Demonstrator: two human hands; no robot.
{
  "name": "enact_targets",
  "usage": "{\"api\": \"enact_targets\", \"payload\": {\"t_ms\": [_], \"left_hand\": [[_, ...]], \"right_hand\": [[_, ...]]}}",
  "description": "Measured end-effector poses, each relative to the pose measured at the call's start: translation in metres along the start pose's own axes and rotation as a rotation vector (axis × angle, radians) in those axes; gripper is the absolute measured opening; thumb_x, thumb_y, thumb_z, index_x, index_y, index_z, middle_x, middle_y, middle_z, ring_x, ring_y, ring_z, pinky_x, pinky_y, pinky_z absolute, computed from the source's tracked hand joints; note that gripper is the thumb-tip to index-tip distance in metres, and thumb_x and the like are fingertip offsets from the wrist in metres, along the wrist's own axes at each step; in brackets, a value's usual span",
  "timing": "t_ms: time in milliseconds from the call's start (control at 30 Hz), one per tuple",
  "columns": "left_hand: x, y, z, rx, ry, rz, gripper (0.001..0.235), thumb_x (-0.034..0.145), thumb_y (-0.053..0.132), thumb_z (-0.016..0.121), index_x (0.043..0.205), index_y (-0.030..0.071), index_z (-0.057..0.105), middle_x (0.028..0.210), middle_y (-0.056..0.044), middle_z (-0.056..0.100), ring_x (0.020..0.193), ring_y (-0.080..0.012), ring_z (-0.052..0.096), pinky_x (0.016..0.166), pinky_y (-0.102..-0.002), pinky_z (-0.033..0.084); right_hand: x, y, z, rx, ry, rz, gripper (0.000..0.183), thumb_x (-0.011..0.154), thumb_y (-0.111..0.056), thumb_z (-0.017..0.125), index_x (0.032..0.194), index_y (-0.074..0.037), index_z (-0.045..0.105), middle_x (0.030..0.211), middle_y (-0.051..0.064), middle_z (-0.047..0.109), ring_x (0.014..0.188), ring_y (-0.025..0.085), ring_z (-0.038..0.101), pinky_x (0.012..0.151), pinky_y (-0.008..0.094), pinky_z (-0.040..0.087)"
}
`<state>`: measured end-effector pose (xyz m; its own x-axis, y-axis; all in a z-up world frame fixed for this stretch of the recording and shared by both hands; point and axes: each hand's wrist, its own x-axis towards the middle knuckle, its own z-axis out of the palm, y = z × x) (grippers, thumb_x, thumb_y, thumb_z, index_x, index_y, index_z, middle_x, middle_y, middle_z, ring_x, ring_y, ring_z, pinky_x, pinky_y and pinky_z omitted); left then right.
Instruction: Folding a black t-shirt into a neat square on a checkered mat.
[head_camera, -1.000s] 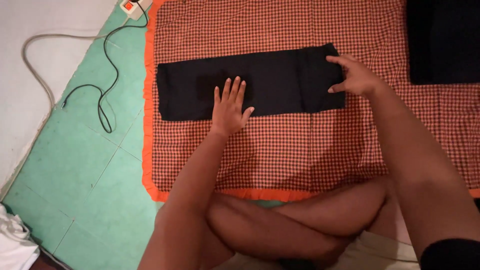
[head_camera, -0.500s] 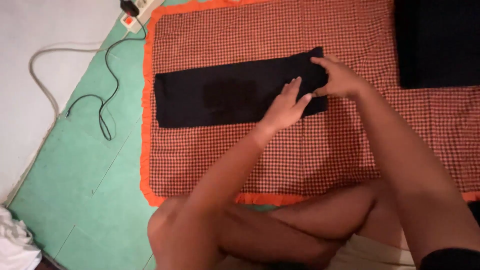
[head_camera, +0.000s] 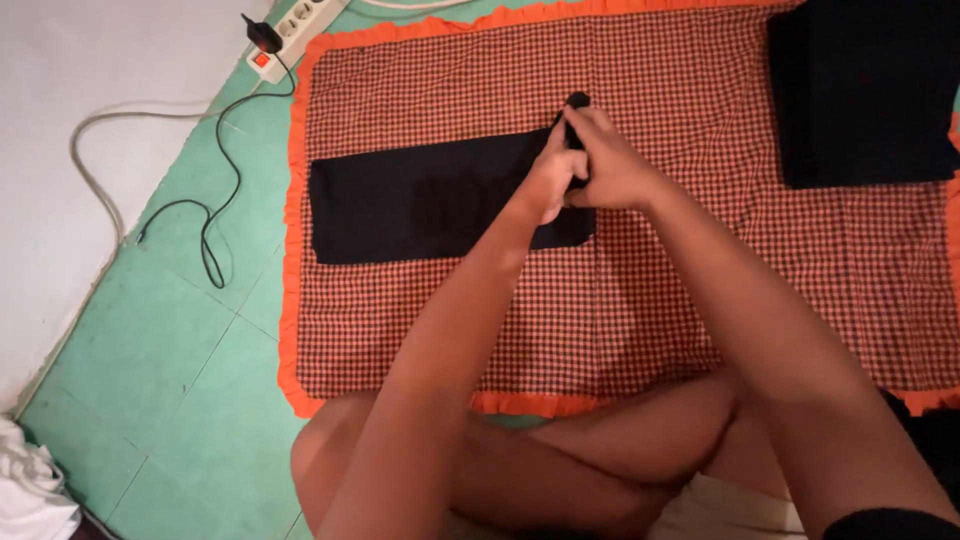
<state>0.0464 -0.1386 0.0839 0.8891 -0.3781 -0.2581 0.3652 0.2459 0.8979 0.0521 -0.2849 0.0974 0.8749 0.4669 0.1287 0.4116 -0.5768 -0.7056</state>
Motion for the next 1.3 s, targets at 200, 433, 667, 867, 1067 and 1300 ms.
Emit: {"api": "enact_targets", "payload": {"t_ms": [200,433,667,867,1067,1300], "left_hand": [[0.022,-0.031,-0.054,-0.107,0.112,0.033,0.116,0.063,-0.019,0.061,0.167,0.013,0.02,0.16,-0.022,0.041,0.138,-0.0305,0.047,0.11,-0.041,0.047],[0.078,-0.11,-0.181,0.205,-0.295,0.783,0.049,0.08,0.005,0.045,0.114,0.039,0.055,0.115,0.002,0.061,0.099,-0.0233,0.062,0.098,-0.056,0.032],[-0.029,0.02,-0.211,-0.4,-0.316,0.18,0.098,0.073,-0.03,0.053,0.16,0.005,0.026,0.147,-0.028,0.053,0.129,-0.0417,0.061,0.107,-0.049,0.055],[-0.037,0.006,-0.291,-0.456,-0.089,0.113,0.109,0.057,-0.025,0.045,0.159,0.012,0.037,0.145,-0.026,0.057,0.13,-0.0445,0.059,0.1,-0.051,0.057],[-0.052,-0.003,-0.361,-0.596,-0.032,0.119,0.109,0.06,-0.028,0.041,0.16,0.015,0.039,0.151,-0.029,0.052,0.139,-0.0508,0.052,0.109,-0.065,0.052],[-0.063,-0.024,-0.417,-0.579,-0.015,0.154,0.108,0.061,-0.023,0.042,0.161,0.017,0.038,0.156,-0.024,0.05,0.143,-0.047,0.05,0.113,-0.063,0.05]], "right_hand": [[0.022,-0.047,0.019,0.03,-0.074,0.045,0.118,0.059,-0.014,0.085,0.16,0.007,0.026,0.15,0.03,0.032,0.141,0.054,0.039,0.119,0.055,0.036],[0.048,-0.086,0.046,0.313,-0.175,-0.002,0.107,0.072,0.005,0.074,0.164,-0.003,0.02,0.154,0.027,0.022,0.122,0.052,0.052,0.077,0.05,0.064],[0.058,-0.067,0.062,0.72,0.021,-0.045,0.084,0.09,0.009,0.066,0.161,-0.014,0.029,0.152,0.018,0.039,0.111,0.022,0.053,0.061,0.032,0.063],[0.071,-0.038,0.088,0.667,0.061,0.069,0.085,0.086,0.014,0.069,0.161,-0.007,0.033,0.146,0.021,0.043,0.112,0.027,0.055,0.067,0.033,0.063],[0.078,-0.036,0.117,0.65,0.046,0.152,0.086,0.084,0.015,0.071,0.159,-0.006,0.036,0.145,0.025,0.046,0.112,0.03,0.059,0.068,0.035,0.063],[0.107,-0.012,0.145,0.35,-0.031,0.189,0.078,0.084,0.003,0.078,0.155,-0.002,0.045,0.136,0.023,0.052,0.106,0.028,0.063,0.072,0.035,0.063]]}}
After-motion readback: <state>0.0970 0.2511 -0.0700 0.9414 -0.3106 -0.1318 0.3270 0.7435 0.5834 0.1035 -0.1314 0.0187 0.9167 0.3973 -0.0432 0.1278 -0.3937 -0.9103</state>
